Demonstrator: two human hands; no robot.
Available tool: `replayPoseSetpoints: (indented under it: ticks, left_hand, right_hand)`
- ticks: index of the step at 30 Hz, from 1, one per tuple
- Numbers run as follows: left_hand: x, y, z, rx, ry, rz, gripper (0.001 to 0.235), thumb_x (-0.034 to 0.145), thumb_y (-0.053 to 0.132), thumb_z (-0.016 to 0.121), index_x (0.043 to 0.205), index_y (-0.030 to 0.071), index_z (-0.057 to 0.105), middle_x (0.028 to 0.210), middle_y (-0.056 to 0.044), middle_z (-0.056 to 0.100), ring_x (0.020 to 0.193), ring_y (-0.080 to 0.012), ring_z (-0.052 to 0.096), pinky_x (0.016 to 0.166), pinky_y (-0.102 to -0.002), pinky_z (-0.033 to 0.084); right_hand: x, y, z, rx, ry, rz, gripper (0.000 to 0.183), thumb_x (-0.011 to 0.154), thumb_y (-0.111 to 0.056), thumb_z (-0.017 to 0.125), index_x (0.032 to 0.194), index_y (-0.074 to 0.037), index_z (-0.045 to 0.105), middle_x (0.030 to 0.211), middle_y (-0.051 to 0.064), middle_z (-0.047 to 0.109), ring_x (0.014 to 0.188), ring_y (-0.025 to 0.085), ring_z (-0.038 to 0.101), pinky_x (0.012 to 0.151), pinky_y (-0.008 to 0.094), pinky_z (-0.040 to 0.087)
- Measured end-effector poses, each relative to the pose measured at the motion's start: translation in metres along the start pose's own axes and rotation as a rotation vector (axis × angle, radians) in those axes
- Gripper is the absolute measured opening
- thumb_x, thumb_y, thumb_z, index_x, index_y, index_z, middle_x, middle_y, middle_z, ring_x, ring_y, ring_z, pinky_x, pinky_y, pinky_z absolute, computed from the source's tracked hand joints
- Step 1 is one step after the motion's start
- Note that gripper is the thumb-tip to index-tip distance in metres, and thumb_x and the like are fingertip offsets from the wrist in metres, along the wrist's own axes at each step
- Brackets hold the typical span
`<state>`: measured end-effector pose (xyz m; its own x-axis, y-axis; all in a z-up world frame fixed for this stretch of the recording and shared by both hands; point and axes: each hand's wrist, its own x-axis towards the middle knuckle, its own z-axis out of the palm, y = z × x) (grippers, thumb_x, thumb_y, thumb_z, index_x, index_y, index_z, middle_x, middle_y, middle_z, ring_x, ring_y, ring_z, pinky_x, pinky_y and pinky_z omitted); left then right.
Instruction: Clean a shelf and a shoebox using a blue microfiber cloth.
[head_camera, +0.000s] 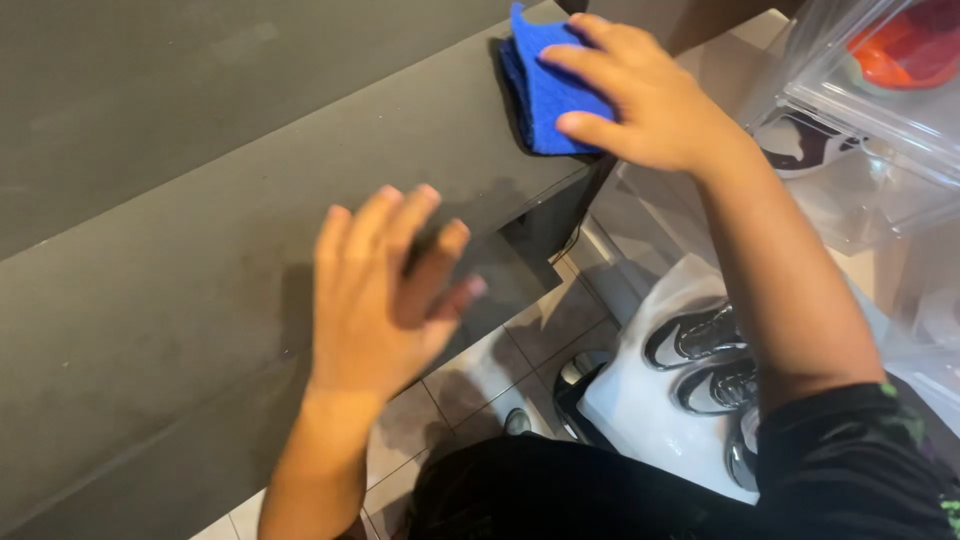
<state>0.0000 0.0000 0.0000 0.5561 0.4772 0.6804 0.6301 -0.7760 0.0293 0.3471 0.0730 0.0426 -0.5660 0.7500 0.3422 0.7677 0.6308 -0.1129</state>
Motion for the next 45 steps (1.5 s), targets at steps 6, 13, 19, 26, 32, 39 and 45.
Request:
replayPoseSetpoints:
  ticks: [6,13,19,26,32,39,45]
  left_hand:
    - [-0.008,-0.014,0.013,0.361,-0.052,-0.203,0.050,0.104,0.056,0.051,0.134,0.020,0.068,0.135,-0.011,0.067,0.122,-0.0352,0.064,0.098,-0.057,0.049]
    - [-0.010,-0.016,0.023,0.317,0.028,-0.214,0.038,0.095,0.050,0.067,0.125,0.028,0.074,0.131,-0.011,0.069,0.121,-0.0322,0.065,0.095,-0.062,0.050]
    - [-0.009,-0.016,0.028,0.306,0.066,-0.247,0.033,0.094,0.046,0.070,0.121,0.028,0.074,0.128,-0.011,0.069,0.119,-0.0325,0.066,0.092,-0.064,0.052]
    - [-0.017,-0.013,0.034,0.265,0.025,-0.304,0.033,0.098,0.047,0.065,0.125,0.031,0.075,0.135,-0.010,0.069,0.127,-0.0309,0.063,0.102,-0.061,0.047]
    - [-0.019,-0.014,0.037,0.201,-0.044,-0.330,0.034,0.100,0.047,0.063,0.128,0.031,0.074,0.139,-0.010,0.065,0.130,-0.0314,0.059,0.103,-0.064,0.044]
    - [-0.007,-0.019,0.029,-0.010,-0.300,-0.533,0.047,0.103,0.046,0.044,0.143,0.027,0.060,0.150,-0.006,0.056,0.141,-0.0322,0.046,0.112,-0.063,0.027]
    - [-0.011,-0.025,0.043,0.065,-0.242,-0.535,0.041,0.102,0.035,0.047,0.136,0.022,0.066,0.146,-0.002,0.060,0.137,-0.0272,0.051,0.112,-0.059,0.032]
  right_hand:
    - [0.050,0.037,0.038,-0.185,-0.078,0.207,0.062,0.104,-0.054,0.051,0.155,-0.017,0.050,0.155,0.025,0.042,0.120,0.052,0.047,0.095,0.065,0.042]
    - [0.015,-0.006,0.014,-0.123,-0.112,0.030,0.082,0.092,-0.062,0.059,0.152,-0.008,0.049,0.153,0.038,0.041,0.130,0.056,0.046,0.108,0.062,0.036]
    - [0.022,0.003,0.008,-0.005,-0.301,0.269,0.078,0.082,-0.054,0.069,0.153,-0.030,0.045,0.165,0.016,0.031,0.149,0.038,0.031,0.109,0.060,0.035]
    - [0.045,-0.012,0.032,-0.051,-0.237,0.071,0.078,0.089,-0.061,0.061,0.154,-0.021,0.046,0.161,0.024,0.035,0.142,0.046,0.037,0.101,0.070,0.039]
    - [0.016,0.022,0.010,0.028,-0.275,0.057,0.072,0.089,-0.052,0.064,0.152,-0.021,0.048,0.164,0.020,0.035,0.149,0.040,0.033,0.114,0.059,0.032]
    - [0.037,-0.036,0.048,-0.031,-0.205,-0.170,0.075,0.097,-0.063,0.050,0.155,-0.016,0.046,0.166,0.026,0.025,0.149,0.055,0.022,0.120,0.062,0.019]
    - [0.037,0.058,0.048,-0.277,-0.087,0.032,0.072,0.102,-0.065,0.039,0.146,-0.011,0.059,0.156,0.032,0.037,0.129,0.059,0.040,0.104,0.068,0.031]
